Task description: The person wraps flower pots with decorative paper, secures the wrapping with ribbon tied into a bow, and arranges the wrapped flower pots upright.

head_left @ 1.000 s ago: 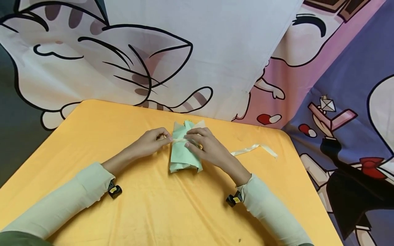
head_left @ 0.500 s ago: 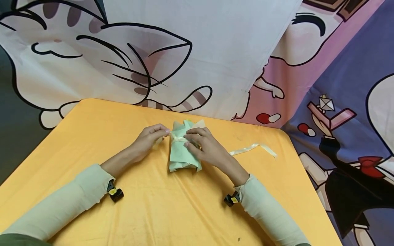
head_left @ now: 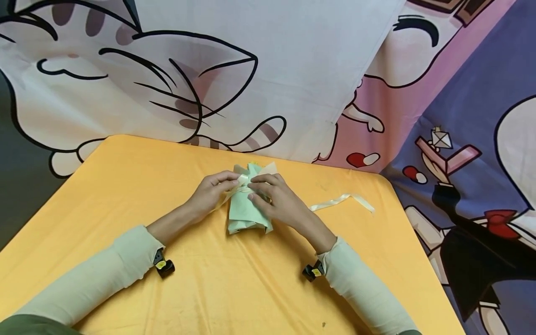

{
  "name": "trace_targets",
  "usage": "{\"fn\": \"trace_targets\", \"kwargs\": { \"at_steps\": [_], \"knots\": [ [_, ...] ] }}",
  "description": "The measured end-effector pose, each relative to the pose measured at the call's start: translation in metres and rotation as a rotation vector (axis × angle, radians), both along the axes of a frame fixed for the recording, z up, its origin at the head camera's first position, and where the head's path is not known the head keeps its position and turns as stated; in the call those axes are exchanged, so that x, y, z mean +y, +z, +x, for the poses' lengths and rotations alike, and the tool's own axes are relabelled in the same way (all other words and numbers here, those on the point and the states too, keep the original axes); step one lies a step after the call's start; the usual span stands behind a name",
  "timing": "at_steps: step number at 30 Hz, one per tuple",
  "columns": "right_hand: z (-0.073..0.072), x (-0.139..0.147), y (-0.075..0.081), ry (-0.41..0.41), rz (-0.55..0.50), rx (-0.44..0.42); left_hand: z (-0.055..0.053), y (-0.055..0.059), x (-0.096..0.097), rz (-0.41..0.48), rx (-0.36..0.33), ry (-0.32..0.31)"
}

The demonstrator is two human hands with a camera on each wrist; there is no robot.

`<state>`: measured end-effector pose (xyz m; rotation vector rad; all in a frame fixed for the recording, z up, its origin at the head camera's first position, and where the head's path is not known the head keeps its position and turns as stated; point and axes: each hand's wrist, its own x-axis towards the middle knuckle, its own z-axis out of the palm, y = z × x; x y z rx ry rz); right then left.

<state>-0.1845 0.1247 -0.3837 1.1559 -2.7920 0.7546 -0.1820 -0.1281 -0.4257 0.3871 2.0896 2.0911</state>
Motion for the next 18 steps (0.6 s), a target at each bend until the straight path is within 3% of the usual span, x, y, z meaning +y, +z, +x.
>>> {"fn": "trace_targets", "kwargs": {
  "at_steps": [10, 18],
  "knots": [
    [0.000, -0.001, 0.000, -0.003, -0.005, 0.001, 0.000, -0.007, 0.006, -0.123, 0.129, 0.065],
    [0.000, -0.001, -0.001, -0.009, -0.020, -0.008, -0.001, -0.005, 0.012, -0.147, 0.156, 0.147]
  ]
}}
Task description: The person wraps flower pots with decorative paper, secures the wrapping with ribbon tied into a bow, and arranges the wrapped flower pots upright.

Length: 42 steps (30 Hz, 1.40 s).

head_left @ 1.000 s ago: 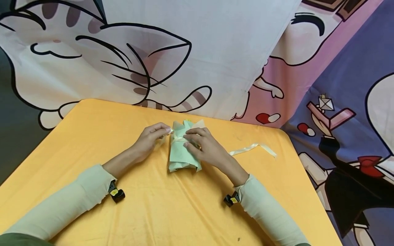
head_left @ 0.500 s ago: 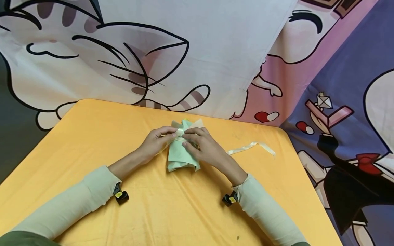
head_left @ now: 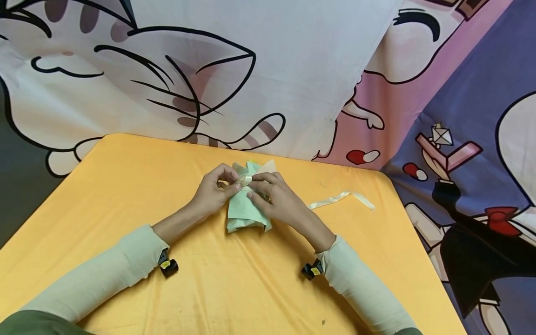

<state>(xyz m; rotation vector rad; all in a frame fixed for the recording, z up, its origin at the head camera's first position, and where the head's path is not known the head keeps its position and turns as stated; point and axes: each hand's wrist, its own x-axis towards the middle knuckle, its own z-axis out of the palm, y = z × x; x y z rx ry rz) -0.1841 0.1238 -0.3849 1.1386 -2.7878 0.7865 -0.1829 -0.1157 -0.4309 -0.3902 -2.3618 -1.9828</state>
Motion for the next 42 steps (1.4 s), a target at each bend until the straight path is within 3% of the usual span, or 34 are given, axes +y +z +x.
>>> {"fn": "trace_targets", "kwargs": {
  "at_steps": [6, 10, 14, 21, 25, 29, 33, 37, 42],
  "knots": [
    [0.000, 0.000, -0.001, -0.009, 0.000, 0.001, 0.002, 0.001, -0.002, -0.106, -0.041, 0.042],
    [0.000, 0.000, -0.001, -0.004, 0.000, 0.013, 0.003, -0.002, -0.004, -0.154, -0.010, 0.061],
    [0.000, 0.000, -0.002, -0.002, -0.003, 0.020, 0.003, -0.003, -0.004, -0.132, 0.017, 0.053],
    [0.000, -0.001, -0.001, -0.002, -0.006, 0.018, 0.002, -0.003, -0.003, -0.024, -0.099, 0.021],
    [0.002, 0.002, -0.001, -0.031, -0.033, -0.040, 0.003, -0.002, -0.002, -0.027, -0.111, 0.016],
    [-0.001, 0.020, -0.001, -0.161, -0.108, -0.105, 0.003, -0.002, 0.000, -0.043, -0.108, 0.021],
    [-0.013, 0.059, 0.005, -0.411, -0.125, -0.085, 0.003, -0.002, 0.001, -0.041, -0.099, 0.017],
    [-0.028, 0.109, 0.012, -0.694, 0.056, -0.091, 0.003, -0.002, 0.001, -0.040, -0.100, 0.014],
    [-0.042, 0.163, 0.009, -0.874, 0.316, -0.251, 0.005, -0.003, -0.002, -0.046, -0.098, 0.019]
  ]
}}
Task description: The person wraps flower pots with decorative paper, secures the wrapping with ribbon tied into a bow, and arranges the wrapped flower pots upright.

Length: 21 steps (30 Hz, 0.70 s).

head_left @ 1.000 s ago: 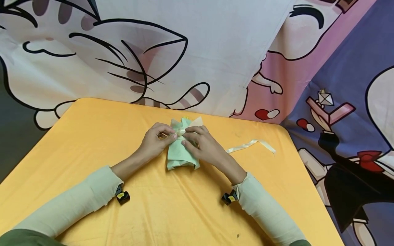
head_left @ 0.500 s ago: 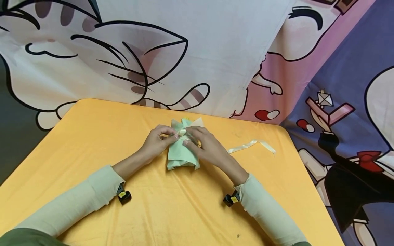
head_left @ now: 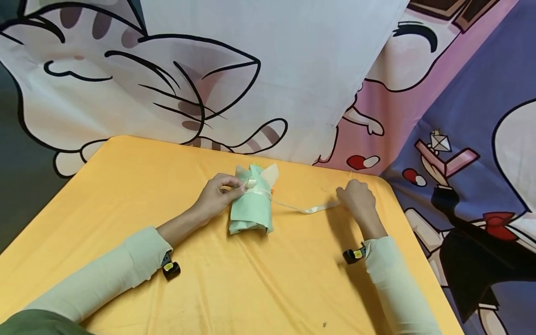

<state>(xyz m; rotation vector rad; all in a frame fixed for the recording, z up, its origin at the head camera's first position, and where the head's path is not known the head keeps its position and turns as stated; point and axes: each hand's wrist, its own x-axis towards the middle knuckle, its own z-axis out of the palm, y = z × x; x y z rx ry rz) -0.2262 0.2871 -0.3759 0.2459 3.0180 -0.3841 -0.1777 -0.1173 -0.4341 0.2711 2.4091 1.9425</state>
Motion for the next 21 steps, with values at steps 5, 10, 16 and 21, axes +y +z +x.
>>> {"fn": "trace_targets", "kwargs": {
  "at_steps": [5, 10, 16, 21],
  "knots": [
    [-0.010, 0.031, -0.018, -0.122, 0.034, -0.102, 0.000, -0.003, 0.000, 0.002, 0.018, -0.004],
    [-0.019, 0.043, -0.031, -0.136, 0.032, -0.087, 0.002, -0.005, 0.000, -0.005, 0.044, 0.001],
    [-0.023, 0.029, -0.032, -0.025, -0.125, 0.095, 0.004, -0.005, 0.002, -0.041, 0.075, 0.019],
    [-0.023, -0.001, -0.030, 0.129, -0.394, 0.258, 0.005, -0.003, 0.003, -0.074, 0.095, 0.033]
  ]
}}
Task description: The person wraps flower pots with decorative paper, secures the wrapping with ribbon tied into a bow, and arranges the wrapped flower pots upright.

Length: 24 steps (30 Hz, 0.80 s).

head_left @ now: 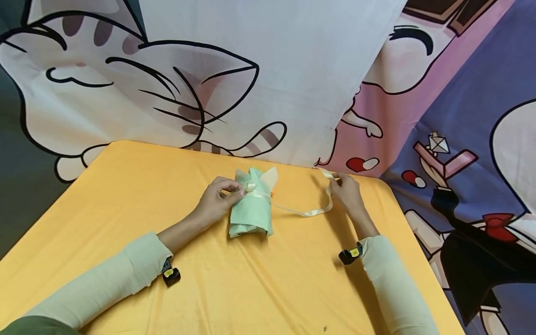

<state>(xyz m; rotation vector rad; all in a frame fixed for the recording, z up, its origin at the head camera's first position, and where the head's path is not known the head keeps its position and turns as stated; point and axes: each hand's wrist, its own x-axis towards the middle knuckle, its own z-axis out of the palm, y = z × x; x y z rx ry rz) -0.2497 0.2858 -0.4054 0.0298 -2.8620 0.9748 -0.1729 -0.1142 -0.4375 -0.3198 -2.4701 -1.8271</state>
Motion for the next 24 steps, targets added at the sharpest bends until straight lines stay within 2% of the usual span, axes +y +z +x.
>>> {"fn": "trace_targets", "kwargs": {
  "at_steps": [2, 6, 12, 17, 24],
  "knots": [
    [0.001, -0.015, 0.002, 0.061, -0.113, 0.046, 0.000, 0.001, 0.000, 0.000, 0.007, 0.001],
    [0.006, -0.046, 0.010, 0.165, -0.266, 0.104, 0.002, 0.001, 0.001, 0.008, 0.011, 0.001],
    [0.020, -0.091, 0.027, 0.293, -0.346, 0.152, 0.003, 0.002, 0.001, -0.004, 0.018, 0.007],
    [0.029, -0.124, 0.034, 0.402, -0.274, 0.183, 0.002, 0.002, 0.000, -0.018, 0.025, 0.004],
    [0.030, -0.156, 0.026, 0.556, -0.012, 0.251, 0.004, 0.003, 0.001, -0.032, 0.024, 0.030]
  ]
}}
